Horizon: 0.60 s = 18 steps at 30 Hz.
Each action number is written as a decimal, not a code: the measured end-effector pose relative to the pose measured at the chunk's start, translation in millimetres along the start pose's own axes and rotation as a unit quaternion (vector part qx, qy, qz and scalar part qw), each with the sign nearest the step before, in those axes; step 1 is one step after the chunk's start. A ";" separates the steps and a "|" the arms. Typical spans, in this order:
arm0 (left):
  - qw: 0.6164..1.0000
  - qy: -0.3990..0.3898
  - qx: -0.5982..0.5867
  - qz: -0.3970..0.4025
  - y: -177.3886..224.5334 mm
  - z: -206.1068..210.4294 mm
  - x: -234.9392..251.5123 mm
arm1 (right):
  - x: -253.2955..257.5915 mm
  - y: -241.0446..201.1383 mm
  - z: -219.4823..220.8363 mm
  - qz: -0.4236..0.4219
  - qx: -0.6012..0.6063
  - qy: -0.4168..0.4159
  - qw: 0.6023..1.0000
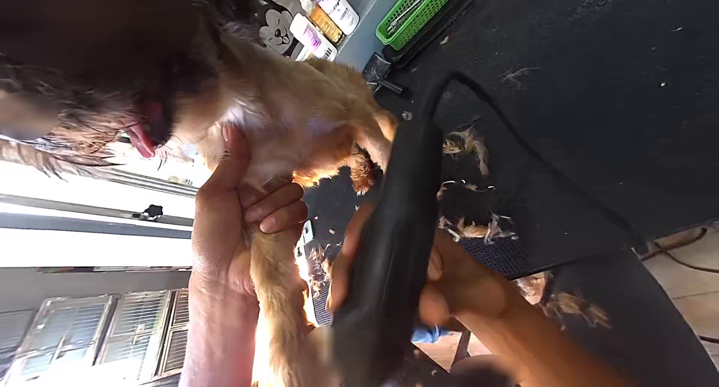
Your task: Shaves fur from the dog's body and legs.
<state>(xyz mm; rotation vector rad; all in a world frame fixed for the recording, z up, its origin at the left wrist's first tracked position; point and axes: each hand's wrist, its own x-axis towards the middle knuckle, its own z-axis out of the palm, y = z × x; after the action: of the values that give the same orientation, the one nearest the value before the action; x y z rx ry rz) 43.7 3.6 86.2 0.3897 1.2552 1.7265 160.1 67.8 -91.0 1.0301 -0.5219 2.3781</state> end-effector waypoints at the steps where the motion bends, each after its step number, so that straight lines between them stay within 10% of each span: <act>1: 1.000 -0.003 -0.004 0.002 -1.0 0.9 1.7 | -3.1 5.7 -2.7 -0.024 0.028 0.053 0.998; 7: 1.000 0.019 -0.001 0.018 -7.0 5.0 11.4 | -2.1 47.5 5.0 -0.099 0.170 0.257 0.946; 18: 0.997 -0.049 -0.042 0.036 -11.1 -1.9 1.0 | -23.0 50.1 25.7 -0.052 0.253 0.134 0.957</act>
<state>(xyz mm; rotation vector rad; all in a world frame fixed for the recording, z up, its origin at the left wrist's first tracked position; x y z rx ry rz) 47.4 3.8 75.5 0.4697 1.1057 1.7933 159.4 7.5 -99.2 0.8806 0.2493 2.5565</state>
